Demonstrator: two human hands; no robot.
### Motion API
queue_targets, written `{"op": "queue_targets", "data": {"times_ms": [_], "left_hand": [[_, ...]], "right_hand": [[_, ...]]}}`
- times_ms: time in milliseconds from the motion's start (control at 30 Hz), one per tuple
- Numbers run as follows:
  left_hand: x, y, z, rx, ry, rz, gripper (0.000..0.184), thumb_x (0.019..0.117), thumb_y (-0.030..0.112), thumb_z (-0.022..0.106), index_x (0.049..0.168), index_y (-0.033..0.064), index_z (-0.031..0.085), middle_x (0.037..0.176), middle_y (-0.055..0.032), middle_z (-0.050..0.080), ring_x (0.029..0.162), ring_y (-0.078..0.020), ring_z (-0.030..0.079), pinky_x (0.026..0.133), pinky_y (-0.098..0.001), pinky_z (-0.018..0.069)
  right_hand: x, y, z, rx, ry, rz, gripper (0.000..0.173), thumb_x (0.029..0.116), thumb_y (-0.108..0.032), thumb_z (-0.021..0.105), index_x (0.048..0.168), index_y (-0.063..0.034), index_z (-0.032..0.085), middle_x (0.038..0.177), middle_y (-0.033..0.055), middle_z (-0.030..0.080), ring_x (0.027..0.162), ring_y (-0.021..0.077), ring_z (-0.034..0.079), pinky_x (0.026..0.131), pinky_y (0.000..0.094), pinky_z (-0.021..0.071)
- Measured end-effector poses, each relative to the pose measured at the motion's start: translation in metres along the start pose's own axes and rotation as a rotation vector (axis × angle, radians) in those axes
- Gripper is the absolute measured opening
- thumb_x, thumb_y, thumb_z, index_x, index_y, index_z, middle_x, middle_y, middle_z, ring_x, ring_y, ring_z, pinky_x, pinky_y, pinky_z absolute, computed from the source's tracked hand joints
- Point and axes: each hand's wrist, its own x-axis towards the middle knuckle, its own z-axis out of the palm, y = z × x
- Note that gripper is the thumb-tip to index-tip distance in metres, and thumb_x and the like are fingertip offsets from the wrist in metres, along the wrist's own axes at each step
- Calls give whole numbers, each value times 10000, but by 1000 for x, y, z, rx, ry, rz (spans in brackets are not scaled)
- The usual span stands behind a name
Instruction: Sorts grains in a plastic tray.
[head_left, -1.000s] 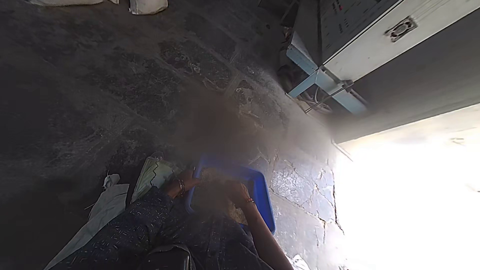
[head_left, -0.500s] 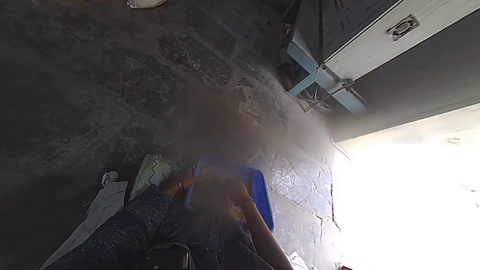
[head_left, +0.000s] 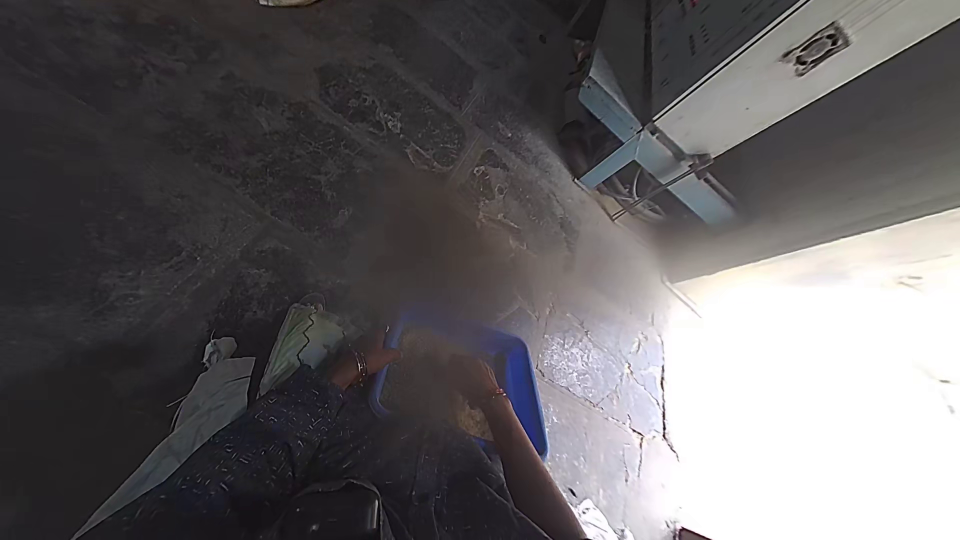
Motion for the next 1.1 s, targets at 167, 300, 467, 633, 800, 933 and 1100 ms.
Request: {"op": "queue_targets", "data": {"times_ms": [167, 300, 467, 633, 800, 933, 1100], "left_hand": [[-2, 2, -1, 4, -3, 9, 532, 1024, 327, 631, 1341, -92, 546, 1292, -306, 598, 1240, -410, 580, 1070, -577, 419], [-6, 4, -2, 1, 1, 23, 521, 1027, 311, 631, 1341, -96, 545, 1299, -305, 594, 1242, -407, 578, 1072, -565, 419], [-6, 4, -2, 28, 3, 18, 530, 1026, 333, 631, 1327, -97, 557, 1288, -304, 603, 1230, -410, 587, 1067, -575, 423], [-10, 8, -4, 23, -3, 2, 548, 1031, 339, 626, 1359, -91, 539, 1320, -306, 588, 1268, -415, 563, 1087, -575, 403], [-9, 7, -3, 44, -3, 7, 551, 1030, 358, 625, 1337, -93, 553, 1298, -304, 599, 1247, -419, 574, 1071, -583, 412], [-8, 6, -3, 45, 1, 10, 551, 1029, 353, 629, 1333, -100, 551, 1288, -309, 601, 1239, -419, 579, 1070, -583, 415], [-10, 8, -4, 49, -15, -3, 544, 1036, 353, 618, 1340, -93, 549, 1293, -305, 600, 1243, -420, 575, 1070, -581, 413]], "right_hand": [[-1, -2, -1, -17, -15, 12, 404, 1088, -334, 460, 1194, 1, 660, 1197, 233, 687, 1183, 381, 646, 981, 577, 480], [-1, -2, -1, -27, -18, 14, 397, 1088, -328, 462, 1201, -1, 657, 1200, 232, 686, 1180, 384, 647, 980, 578, 482], [0, -2, -2, -27, -22, 19, 401, 1087, -334, 464, 1203, -1, 656, 1208, 233, 684, 1192, 385, 642, 980, 583, 482], [2, 1, 0, -7, -10, 9, 390, 1087, -321, 470, 1199, 1, 660, 1187, 233, 688, 1170, 385, 649, 977, 576, 482], [0, -1, -1, -5, -15, 13, 397, 1087, -329, 471, 1205, -1, 659, 1201, 230, 686, 1183, 378, 645, 986, 571, 478], [0, -1, 0, -5, -11, 12, 393, 1087, -323, 468, 1204, 0, 660, 1205, 231, 686, 1186, 379, 645, 987, 576, 478], [0, -1, -1, -5, -21, 22, 412, 1089, -349, 468, 1190, 3, 658, 1196, 230, 684, 1177, 379, 645, 983, 576, 477]]}}
